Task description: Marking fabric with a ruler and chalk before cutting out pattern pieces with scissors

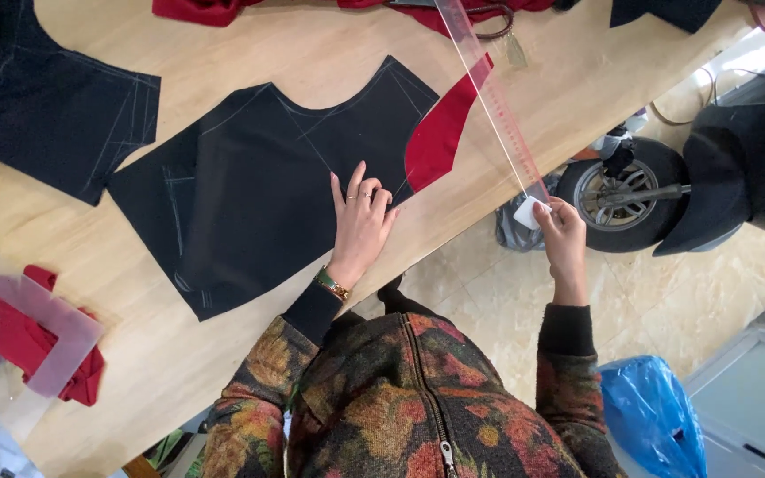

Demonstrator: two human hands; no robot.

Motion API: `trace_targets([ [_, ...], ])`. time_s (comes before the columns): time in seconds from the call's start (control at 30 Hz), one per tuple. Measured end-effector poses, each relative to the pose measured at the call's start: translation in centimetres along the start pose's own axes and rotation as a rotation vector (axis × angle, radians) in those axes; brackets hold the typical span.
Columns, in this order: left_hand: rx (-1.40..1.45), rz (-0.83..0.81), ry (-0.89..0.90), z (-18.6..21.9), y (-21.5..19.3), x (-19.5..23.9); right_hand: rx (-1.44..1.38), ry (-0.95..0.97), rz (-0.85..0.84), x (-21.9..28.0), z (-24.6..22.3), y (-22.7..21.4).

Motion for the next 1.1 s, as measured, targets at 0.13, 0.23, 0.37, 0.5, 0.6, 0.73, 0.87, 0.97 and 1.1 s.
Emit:
trace_targets([
  [0.13,-0.048,0.018,-0.018,0.2,-0.2,-0.1,-0.031,0.035,-0.045,-0.5,-0.6,0.1],
  [0.23,-0.014,0.041,-0.057,0.0,-0.8,-0.4,-0.058,0.049,-0.064,-0.9,-0.9,0.3],
  [0.37,0.127,0.100,-0.182,-0.9,-1.5,-0.7,-0.081,0.078,-0.086,-1.7,-0.1,0.0],
  [0.5,0.246,0.142,-0.306,-1.7,-1.3,-0.7,-0.091,0.095,-0.096,-2.2,0.4,-0.1],
  [0.6,0.259,0.150,-0.331,-2.1,-1.4,-0.7,-0.085,0.086,-0.093,-2.4,0.7,0.0],
  [0.73,0.274,0.144,-0.344,-2.2,-1.7,-0.8,-0.076,0.058,-0.088,-2.3,0.2,0.2],
  [0.87,0.294,0.133,-0.338,-2.1,-2.0,-0.8,-0.075,0.058,-0.074,-2.6,1.1,0.3],
  [0.97,0.288,0.122,-0.333,-2.0,-2.0,-0.9,-0.070,0.031,-0.062,-2.5,1.1,0.7],
  [1.1,0.286,0.106,-0.332,-2.1,-1.9,-0.9,-0.076,0.027,-0.059,-2.8,1.8,0.7],
])
Point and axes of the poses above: each hand's wrist, its own x-axis away from the middle knuckle, its own y-axis out of the palm, z = x × y, the point moved 1 cm from there along -x, towards the middle knuckle, and after that the axes turned 7 degrees about -z, right-handed, at the moved point
